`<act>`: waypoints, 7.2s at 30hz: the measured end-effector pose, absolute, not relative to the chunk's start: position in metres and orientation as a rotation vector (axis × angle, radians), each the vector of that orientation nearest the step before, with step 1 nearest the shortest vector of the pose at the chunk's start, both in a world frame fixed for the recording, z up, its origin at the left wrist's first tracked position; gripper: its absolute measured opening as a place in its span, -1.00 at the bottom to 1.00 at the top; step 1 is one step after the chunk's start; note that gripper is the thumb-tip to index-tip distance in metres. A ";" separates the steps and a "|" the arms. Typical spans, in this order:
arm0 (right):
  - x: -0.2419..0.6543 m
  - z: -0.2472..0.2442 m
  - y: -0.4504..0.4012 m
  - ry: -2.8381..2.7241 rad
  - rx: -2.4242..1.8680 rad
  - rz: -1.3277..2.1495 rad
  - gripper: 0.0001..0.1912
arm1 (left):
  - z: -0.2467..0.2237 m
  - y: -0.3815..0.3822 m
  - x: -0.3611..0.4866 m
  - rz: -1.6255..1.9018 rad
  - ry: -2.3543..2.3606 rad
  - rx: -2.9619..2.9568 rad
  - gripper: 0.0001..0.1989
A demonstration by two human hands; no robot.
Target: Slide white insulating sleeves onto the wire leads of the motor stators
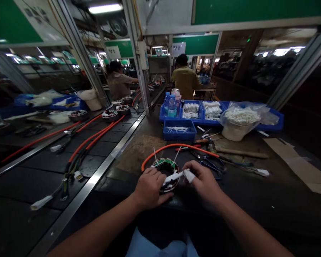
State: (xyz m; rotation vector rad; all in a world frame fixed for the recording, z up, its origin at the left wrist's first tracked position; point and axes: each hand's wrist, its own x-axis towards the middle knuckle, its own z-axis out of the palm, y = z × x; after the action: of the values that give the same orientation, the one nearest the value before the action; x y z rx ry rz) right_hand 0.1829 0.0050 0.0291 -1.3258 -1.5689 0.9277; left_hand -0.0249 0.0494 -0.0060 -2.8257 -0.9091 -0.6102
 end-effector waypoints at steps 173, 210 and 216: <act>0.349 0.047 0.111 -1.398 -1.915 -0.203 -0.61 | 0.031 0.032 -0.009 -0.226 -1.286 -2.976 -0.68; 0.182 -0.072 -0.115 -1.868 -0.695 0.089 -0.71 | 0.040 0.025 -0.003 -0.114 -1.323 -2.970 -0.67; 0.155 -0.061 -0.090 -1.838 -0.869 0.225 -0.61 | 0.037 0.024 -0.004 -0.198 -1.272 -2.963 -0.67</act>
State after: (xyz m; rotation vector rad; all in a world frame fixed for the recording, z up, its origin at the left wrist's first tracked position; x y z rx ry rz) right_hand 0.1555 -0.0899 -0.0609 -0.8687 -1.8379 0.2251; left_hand -0.0043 0.0240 0.0372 -2.9627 -1.2725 -0.1983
